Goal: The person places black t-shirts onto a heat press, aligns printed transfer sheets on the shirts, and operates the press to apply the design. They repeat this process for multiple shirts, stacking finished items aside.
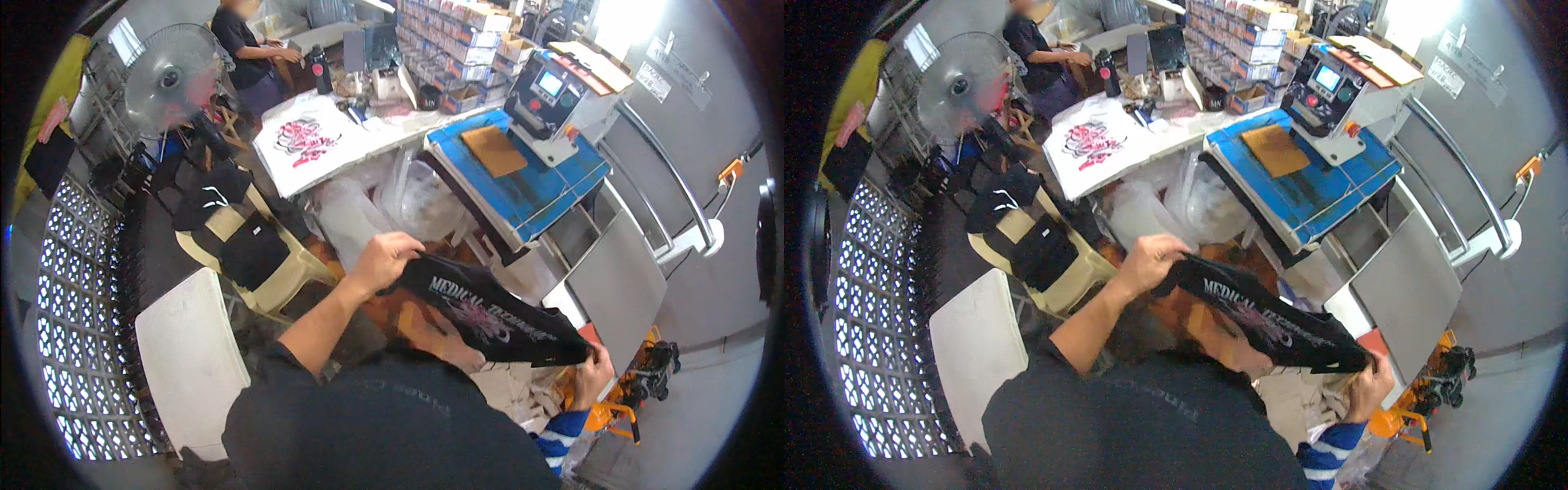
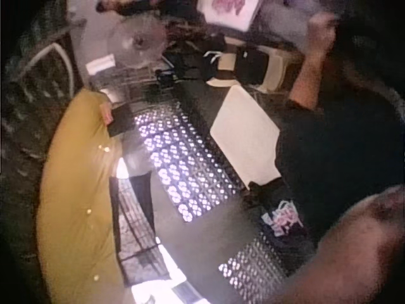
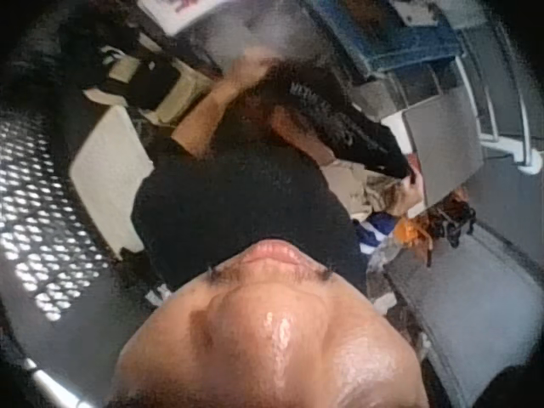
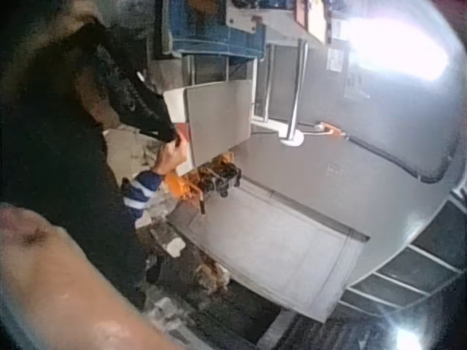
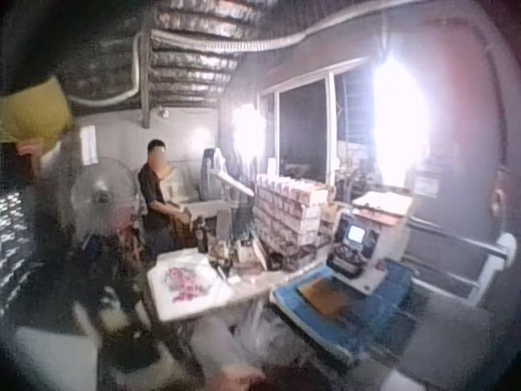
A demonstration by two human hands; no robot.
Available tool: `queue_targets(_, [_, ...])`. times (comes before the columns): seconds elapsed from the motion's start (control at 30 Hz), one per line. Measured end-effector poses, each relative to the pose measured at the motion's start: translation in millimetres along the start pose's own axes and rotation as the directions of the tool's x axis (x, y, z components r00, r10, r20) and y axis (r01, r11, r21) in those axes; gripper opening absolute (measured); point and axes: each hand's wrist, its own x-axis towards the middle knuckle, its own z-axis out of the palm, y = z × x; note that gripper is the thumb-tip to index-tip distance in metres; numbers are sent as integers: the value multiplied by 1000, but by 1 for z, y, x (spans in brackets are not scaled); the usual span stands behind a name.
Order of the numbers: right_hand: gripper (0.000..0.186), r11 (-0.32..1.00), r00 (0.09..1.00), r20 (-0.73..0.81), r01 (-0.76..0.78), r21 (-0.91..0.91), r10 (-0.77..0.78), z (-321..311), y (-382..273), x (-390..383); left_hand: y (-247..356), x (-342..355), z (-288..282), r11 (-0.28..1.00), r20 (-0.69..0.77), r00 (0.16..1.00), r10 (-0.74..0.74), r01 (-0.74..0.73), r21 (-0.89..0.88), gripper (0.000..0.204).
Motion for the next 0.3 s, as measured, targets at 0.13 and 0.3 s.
queue_targets(0.13, [15,987,984,82,-160,24,158,-35,24,-8,27,6,41,996,33,997,74,-76,39,15])
queue_targets(0.3, [14,929,922,126,-369,6,365,-80,91,-40,45,7,88,997,186,982,-47,58,-55,19])
